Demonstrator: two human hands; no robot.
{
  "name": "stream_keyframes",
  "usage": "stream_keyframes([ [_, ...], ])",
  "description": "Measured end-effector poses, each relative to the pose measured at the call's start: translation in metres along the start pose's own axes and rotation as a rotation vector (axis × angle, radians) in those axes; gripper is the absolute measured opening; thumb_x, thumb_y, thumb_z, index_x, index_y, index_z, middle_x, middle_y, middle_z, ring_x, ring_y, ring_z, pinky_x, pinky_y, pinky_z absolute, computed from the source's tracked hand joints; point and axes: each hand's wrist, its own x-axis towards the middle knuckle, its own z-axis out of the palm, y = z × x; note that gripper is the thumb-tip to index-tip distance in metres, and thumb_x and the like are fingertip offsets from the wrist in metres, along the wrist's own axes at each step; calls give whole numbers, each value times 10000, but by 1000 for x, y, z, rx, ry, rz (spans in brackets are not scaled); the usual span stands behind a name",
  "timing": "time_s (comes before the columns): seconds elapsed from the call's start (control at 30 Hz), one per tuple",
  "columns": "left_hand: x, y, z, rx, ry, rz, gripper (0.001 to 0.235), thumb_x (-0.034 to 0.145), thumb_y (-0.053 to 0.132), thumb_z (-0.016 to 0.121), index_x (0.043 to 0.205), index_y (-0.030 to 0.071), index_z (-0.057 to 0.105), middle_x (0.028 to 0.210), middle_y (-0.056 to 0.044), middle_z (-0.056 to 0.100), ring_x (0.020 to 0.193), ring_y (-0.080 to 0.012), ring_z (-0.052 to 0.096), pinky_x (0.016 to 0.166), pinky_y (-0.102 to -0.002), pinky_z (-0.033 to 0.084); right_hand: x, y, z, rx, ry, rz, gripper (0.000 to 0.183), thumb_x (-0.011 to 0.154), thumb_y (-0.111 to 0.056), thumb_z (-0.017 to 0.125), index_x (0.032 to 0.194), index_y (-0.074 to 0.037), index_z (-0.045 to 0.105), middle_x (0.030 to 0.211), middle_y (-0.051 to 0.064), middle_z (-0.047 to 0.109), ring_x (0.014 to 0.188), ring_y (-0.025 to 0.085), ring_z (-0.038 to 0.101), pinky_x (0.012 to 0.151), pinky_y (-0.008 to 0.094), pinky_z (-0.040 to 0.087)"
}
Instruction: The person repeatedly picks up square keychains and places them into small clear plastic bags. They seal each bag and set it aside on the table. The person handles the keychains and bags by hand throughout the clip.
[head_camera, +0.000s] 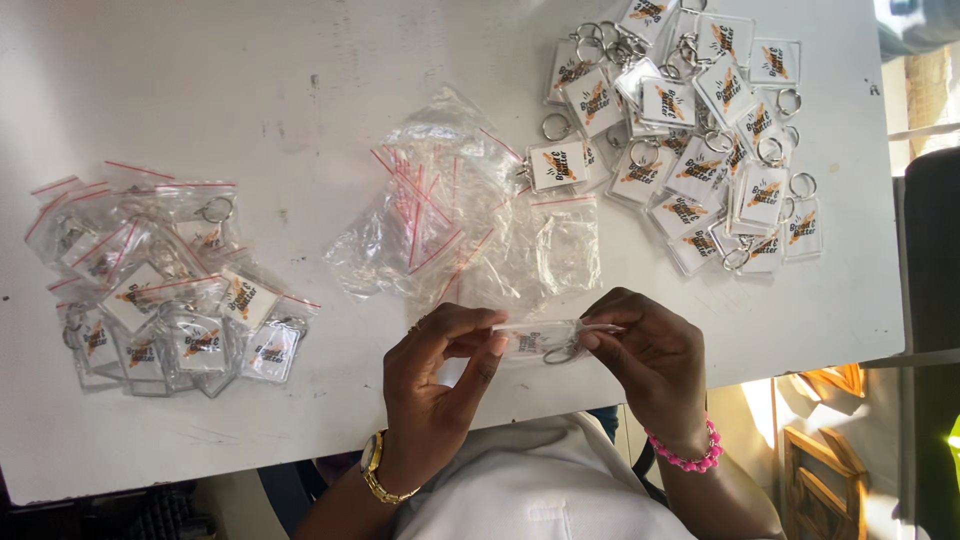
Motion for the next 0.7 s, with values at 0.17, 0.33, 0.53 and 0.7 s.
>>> stream_keyframes([
  [0.17,-3,-3,-15,33,48,62,66,964,107,669,1011,88,712,938,-42,751,814,-142,711,725,-239,618,2,1,17,-4,-4,30,80,921,-8,698,982,43,706,895,139,689,818,209,662,708,277,574],
  [0.33,-6,-7,-36,92,44,79,57,978,107,655,975,91,710,905,-29,741,817,-153,700,740,-260,560,3,6,32,-11,-19,25,84,933,-30,692,983,36,686,897,138,691,843,227,670,734,291,575],
  [0.53,-7,-15,-56,262,28,257,95,1010,50,592,963,76,670,926,-35,728,861,-218,699,806,-318,571,2,6,52,-40,-64,-1,35,934,-10,682,965,4,689,913,147,730,889,230,700,761,292,562],
  [0.7,-9,-9,-72,1,16,43,111,999,172,633,1050,81,669,1012,-64,738,917,-185,762,756,-268,633,5,13,63,18,36,-41,41,913,-7,697,923,-26,663,894,148,711,831,226,686,728,292,546],
])
